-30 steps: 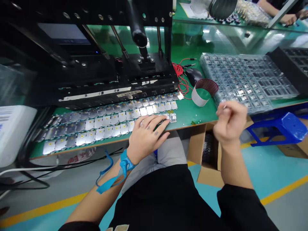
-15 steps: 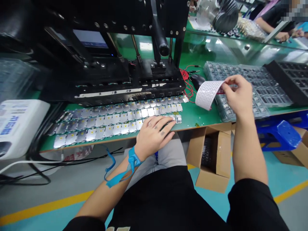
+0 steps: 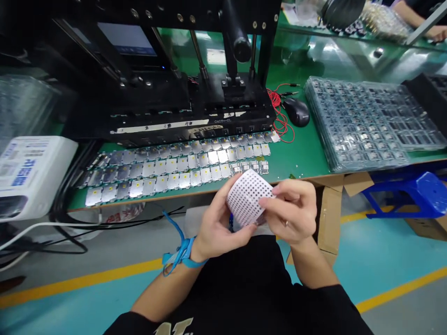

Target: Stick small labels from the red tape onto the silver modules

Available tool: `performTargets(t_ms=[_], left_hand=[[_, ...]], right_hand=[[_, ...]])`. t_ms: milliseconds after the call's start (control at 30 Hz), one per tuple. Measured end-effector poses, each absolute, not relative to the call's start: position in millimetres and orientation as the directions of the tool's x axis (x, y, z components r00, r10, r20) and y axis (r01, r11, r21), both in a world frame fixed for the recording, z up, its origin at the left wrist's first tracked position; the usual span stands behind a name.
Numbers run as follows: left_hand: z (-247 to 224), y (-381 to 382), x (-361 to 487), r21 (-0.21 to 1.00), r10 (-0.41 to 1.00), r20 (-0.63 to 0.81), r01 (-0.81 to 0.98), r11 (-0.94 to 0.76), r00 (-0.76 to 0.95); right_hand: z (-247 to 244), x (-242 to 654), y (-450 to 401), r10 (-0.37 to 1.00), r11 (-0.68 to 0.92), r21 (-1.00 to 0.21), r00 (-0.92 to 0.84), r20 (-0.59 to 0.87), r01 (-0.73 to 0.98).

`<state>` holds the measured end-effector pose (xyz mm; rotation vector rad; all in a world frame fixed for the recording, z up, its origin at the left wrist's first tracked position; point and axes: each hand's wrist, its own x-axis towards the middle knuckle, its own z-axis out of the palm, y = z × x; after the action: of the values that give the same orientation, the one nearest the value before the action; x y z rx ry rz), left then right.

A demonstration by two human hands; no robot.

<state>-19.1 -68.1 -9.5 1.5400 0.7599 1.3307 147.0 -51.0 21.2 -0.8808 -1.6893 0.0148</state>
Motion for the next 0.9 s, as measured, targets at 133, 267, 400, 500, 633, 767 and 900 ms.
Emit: performTargets(t_ms=[133, 267, 400, 500, 633, 767, 900], left_hand=[[-33, -72, -15, 0.899, 0.901, 0.428, -0.136, -0.416, 0.069], [-39, -72, -17, 0.89, 0.887, 0.454, -0.09, -0.447, 0.079], [-43, -72, -20, 0.891, 0.878, 0.454, -0.066, -0.45, 0.153], [-49, -73, -22, 0.913, 0.897, 0.404, -0.021, -0.407, 0.177], [-55, -75, -24, 0.93, 0.913, 0.355, 0.022, -0.367, 0.2], [-55, -73, -27, 0.928, 0.905, 0.351, 0.036, -0.37, 0.239], [-40, -72, -34, 0.927, 0.891, 0.325, 0.08, -0.366, 0.316]], right_hand=[[16, 135, -62, 0.926, 0.353, -0.929, 0.103, 0.364, 0.108], [12, 131, -68, 0.975, 0.195, -0.98, 0.101, 0.199, 0.048], [16, 131, -67, 0.975, 0.193, -0.98, 0.098, 0.197, 0.055], [21, 130, -67, 0.971, 0.203, -0.975, 0.107, 0.213, 0.094], [24, 128, -70, 0.964, 0.232, -0.964, 0.102, 0.246, 0.133], [23, 128, -73, 0.963, 0.239, -0.96, 0.088, 0.253, 0.145], [22, 141, -75, 0.953, 0.264, -0.943, 0.098, 0.288, 0.203]])
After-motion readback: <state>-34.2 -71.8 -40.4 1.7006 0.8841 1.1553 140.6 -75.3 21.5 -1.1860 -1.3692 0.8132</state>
